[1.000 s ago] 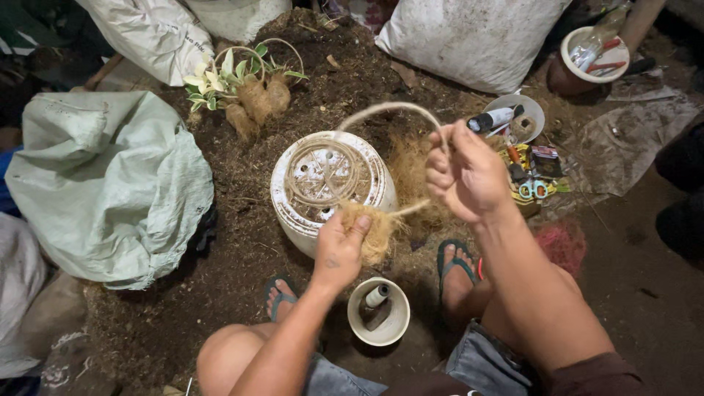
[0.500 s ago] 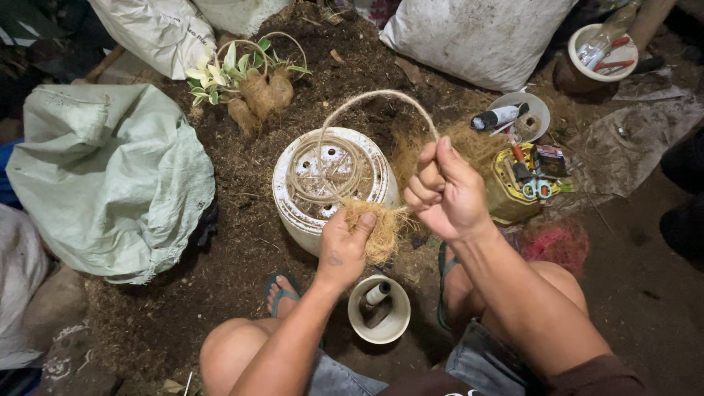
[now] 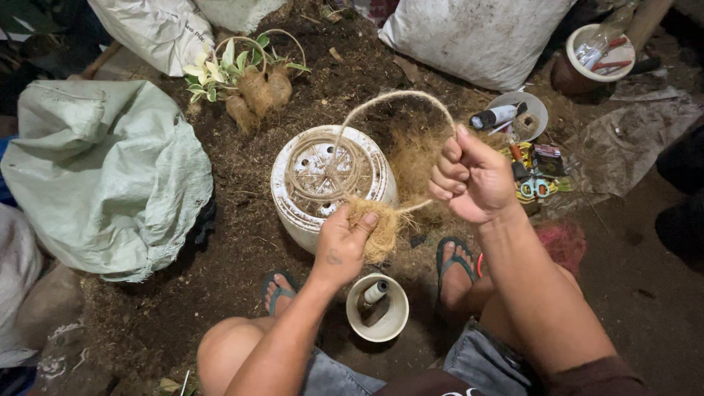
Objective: The person secures a small plant to a circular frame using a thin cord, then trims the excess cord with scissors. The person then places the plant aside and begins wrapping a thicker rope around the frame.
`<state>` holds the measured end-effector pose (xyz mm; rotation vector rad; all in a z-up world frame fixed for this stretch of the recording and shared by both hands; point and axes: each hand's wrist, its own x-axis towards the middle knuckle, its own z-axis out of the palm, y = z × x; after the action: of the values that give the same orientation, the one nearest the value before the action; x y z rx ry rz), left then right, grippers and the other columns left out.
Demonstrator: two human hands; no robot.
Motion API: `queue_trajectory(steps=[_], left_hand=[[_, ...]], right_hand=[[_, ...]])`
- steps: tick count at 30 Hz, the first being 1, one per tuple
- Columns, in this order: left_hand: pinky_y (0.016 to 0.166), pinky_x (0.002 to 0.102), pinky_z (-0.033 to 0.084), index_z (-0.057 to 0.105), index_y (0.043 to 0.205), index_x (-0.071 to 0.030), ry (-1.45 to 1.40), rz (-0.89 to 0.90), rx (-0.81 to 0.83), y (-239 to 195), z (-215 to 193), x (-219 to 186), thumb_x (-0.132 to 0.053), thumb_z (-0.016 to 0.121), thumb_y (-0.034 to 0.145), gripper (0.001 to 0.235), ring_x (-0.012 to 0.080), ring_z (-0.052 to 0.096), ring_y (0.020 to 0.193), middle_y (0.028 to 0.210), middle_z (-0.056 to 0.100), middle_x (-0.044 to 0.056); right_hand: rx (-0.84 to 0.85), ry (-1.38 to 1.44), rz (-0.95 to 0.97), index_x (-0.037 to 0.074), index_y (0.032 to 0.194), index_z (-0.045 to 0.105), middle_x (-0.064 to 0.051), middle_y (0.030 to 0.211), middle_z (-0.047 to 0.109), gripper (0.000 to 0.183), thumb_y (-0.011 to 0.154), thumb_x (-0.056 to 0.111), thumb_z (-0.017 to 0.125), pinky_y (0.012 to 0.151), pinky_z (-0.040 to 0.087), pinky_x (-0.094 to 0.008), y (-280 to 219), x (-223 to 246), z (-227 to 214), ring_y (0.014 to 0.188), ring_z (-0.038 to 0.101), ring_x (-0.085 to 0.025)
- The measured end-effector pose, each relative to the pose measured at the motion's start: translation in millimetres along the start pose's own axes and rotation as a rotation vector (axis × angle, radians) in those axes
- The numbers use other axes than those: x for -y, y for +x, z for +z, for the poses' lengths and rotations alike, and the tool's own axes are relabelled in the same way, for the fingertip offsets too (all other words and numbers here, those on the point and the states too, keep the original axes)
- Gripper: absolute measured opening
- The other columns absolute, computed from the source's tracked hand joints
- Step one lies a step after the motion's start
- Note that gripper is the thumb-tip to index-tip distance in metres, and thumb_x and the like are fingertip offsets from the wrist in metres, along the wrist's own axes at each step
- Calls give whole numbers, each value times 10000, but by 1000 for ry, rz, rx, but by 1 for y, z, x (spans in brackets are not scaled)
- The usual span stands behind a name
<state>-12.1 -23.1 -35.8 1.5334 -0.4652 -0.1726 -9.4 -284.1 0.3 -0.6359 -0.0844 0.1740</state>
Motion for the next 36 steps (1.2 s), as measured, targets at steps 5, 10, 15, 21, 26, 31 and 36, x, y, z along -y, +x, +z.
queue_trajectory(steps=[5,10,15,21,26,31,36], left_hand=[[787,333,563,700,1088,3,227,-101,5,2,-3,-7,-246,677,1000,265,153,701,839,925,754,84],[833,308,567,676,1137,-6,172,-82,-51,1,-23,-13,-272,664,1026,289,123,692,906,1008,755,58],[879,292,564,687,1147,-53,5,-7,-209,-1,-77,-35,-247,688,1072,208,110,675,948,1049,732,21],[702,247,395,670,1153,-32,109,37,-380,-13,-109,-49,-240,698,1118,212,100,534,774,896,639,0],[834,243,498,660,1182,-8,93,33,-389,-18,-113,-50,-209,686,1137,208,99,623,883,995,698,10],[941,253,517,645,1233,14,-37,4,-404,-17,-104,-44,-149,689,1099,215,103,642,974,1109,708,30],[944,268,531,660,1205,33,-42,2,-358,-14,-109,-43,-156,688,1127,206,109,657,993,1105,724,44]], right_hand=[[-54,-34,49,128,993,627,43,641,356,371,1189,377,435,585,352,-323,-1,8,4,547,331,-126],[-344,-111,3,60,1128,617,-108,869,642,417,1113,389,361,804,498,-402,-4,15,3,801,623,-254],[-477,-582,-163,69,1147,648,-98,1045,754,227,1110,263,537,776,560,-367,3,-6,-51,883,716,-203],[-562,-1369,128,34,774,652,-52,721,686,332,1049,220,641,555,494,-306,-13,-94,-203,620,627,-132],[-937,-1103,588,66,868,734,-48,739,681,254,1009,255,642,535,460,-325,-33,-199,-278,602,593,-151],[-838,-1220,787,76,907,729,-41,741,650,241,1009,271,631,513,429,-328,-47,-272,-263,577,551,-162],[-827,-1137,736,86,947,724,-34,744,618,235,1009,288,620,491,399,-332,-35,-260,-227,552,509,-172]])
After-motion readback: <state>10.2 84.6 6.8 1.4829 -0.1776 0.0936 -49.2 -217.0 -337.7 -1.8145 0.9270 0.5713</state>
